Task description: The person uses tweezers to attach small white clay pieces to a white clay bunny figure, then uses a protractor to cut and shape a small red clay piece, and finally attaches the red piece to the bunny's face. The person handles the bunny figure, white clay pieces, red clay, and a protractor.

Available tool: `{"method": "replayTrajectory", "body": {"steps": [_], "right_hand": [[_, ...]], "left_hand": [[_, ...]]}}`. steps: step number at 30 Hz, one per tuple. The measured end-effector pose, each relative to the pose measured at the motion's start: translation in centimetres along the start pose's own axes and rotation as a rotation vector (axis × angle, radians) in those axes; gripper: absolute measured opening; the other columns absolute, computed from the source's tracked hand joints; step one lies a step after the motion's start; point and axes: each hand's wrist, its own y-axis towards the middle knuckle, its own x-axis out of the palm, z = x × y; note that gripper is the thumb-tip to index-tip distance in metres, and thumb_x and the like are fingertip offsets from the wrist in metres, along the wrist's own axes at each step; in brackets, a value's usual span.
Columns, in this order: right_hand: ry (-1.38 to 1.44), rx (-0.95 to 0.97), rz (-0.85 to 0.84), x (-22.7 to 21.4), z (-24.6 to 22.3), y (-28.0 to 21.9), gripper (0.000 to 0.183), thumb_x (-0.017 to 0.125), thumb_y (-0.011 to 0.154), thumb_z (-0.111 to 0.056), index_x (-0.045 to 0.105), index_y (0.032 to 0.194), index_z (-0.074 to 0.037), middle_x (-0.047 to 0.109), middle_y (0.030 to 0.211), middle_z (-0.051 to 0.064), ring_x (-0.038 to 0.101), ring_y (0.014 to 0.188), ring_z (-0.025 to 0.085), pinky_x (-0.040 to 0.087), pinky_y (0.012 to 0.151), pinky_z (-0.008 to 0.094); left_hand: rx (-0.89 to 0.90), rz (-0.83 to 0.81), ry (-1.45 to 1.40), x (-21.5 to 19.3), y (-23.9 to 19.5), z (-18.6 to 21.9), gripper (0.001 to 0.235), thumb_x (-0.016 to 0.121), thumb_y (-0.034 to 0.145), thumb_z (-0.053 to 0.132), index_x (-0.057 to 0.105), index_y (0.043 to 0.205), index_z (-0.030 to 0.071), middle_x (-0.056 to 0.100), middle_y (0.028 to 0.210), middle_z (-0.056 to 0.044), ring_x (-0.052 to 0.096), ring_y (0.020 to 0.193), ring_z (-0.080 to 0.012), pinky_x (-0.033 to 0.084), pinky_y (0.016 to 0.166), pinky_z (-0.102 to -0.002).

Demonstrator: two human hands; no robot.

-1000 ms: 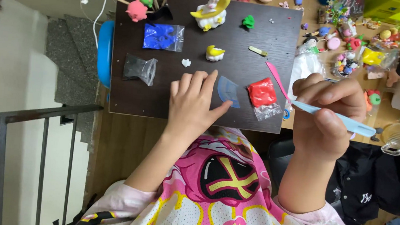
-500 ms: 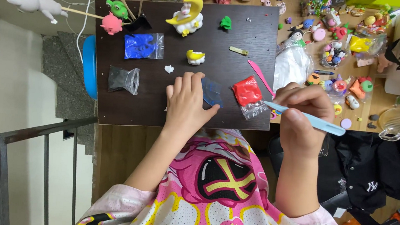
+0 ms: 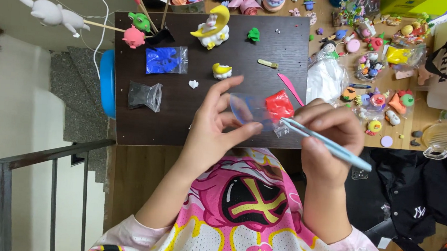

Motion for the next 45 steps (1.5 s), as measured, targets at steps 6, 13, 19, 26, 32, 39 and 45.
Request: {"method": "replayTrajectory", "body": {"steps": [6, 13, 19, 26, 32, 39, 45], "right_hand": [[-0.417, -0.347, -0.123, 2.1, -3.6, 2.1, 0.018, 0.072, 0.089, -0.015, 0.055, 0.095, -0.018, 0.069, 0.098, 0.009, 0.059, 0.089, 0.021, 0.047, 0.088, 0.032], [-0.449, -0.423, -0.220, 1.3, -4.7, 3.1, 0.026, 0.074, 0.081, -0.008, 0.054, 0.095, -0.018, 0.069, 0.095, 0.011, 0.061, 0.081, 0.022, 0.044, 0.089, 0.034], [-0.519, -0.314, -0.205, 2.6, -5.4, 3.1, 0.022, 0.073, 0.088, -0.011, 0.053, 0.096, -0.017, 0.071, 0.096, 0.011, 0.057, 0.088, 0.018, 0.038, 0.092, 0.035], [-0.505, -0.325, -0.213, 2.1, -5.1, 3.1, 0.021, 0.073, 0.087, -0.015, 0.053, 0.096, -0.017, 0.070, 0.095, 0.010, 0.058, 0.086, 0.018, 0.039, 0.092, 0.035], [-0.476, -0.340, -0.198, 0.9, -4.8, 2.8, 0.022, 0.073, 0.084, -0.016, 0.053, 0.094, -0.016, 0.069, 0.093, 0.010, 0.060, 0.081, 0.018, 0.039, 0.090, 0.036], [-0.471, -0.329, 0.027, 3.2, -5.3, 2.2, 0.022, 0.067, 0.096, -0.032, 0.052, 0.092, -0.017, 0.068, 0.086, 0.009, 0.059, 0.074, 0.018, 0.041, 0.089, 0.033], [-0.535, -0.389, -0.030, 4.2, -5.3, 3.0, 0.022, 0.065, 0.097, -0.030, 0.053, 0.093, -0.013, 0.070, 0.088, 0.012, 0.064, 0.085, 0.024, 0.051, 0.090, 0.033]], "left_hand": [[0.007, -0.065, -0.043, 2.7, -1.0, 9.4, 0.063, 0.079, 0.087, 0.003, 0.052, 0.144, 0.007, 0.069, 0.118, -0.008, 0.071, 0.100, -0.0115, 0.054, 0.103, -0.025], [0.067, -0.092, 0.015, 3.0, -1.4, 11.5, 0.068, 0.078, 0.088, 0.007, 0.045, 0.149, 0.006, 0.070, 0.128, -0.016, 0.074, 0.100, -0.0144, 0.057, 0.103, -0.027], [0.105, -0.083, 0.057, 2.9, -1.7, 12.1, 0.067, 0.076, 0.092, 0.005, 0.044, 0.150, 0.006, 0.067, 0.134, -0.016, 0.074, 0.107, -0.0153, 0.055, 0.106, -0.027], [0.100, -0.064, 0.038, 2.9, -1.9, 12.1, 0.066, 0.075, 0.091, 0.005, 0.044, 0.150, 0.006, 0.067, 0.136, -0.016, 0.073, 0.104, -0.0152, 0.056, 0.104, -0.027], [0.121, -0.044, 0.026, 3.1, -1.9, 12.0, 0.065, 0.076, 0.090, 0.005, 0.045, 0.148, 0.004, 0.065, 0.139, -0.018, 0.074, 0.106, -0.0178, 0.058, 0.103, -0.028], [0.178, -0.012, -0.064, 3.9, -2.0, 11.5, 0.057, 0.073, 0.092, 0.002, 0.047, 0.143, 0.001, 0.067, 0.135, -0.022, 0.070, 0.123, -0.0263, 0.064, 0.100, -0.032], [0.250, -0.002, -0.055, 4.1, -1.7, 10.8, 0.057, 0.073, 0.093, 0.000, 0.044, 0.142, 0.001, 0.066, 0.137, -0.028, 0.071, 0.113, -0.0238, 0.060, 0.106, -0.032]]}}
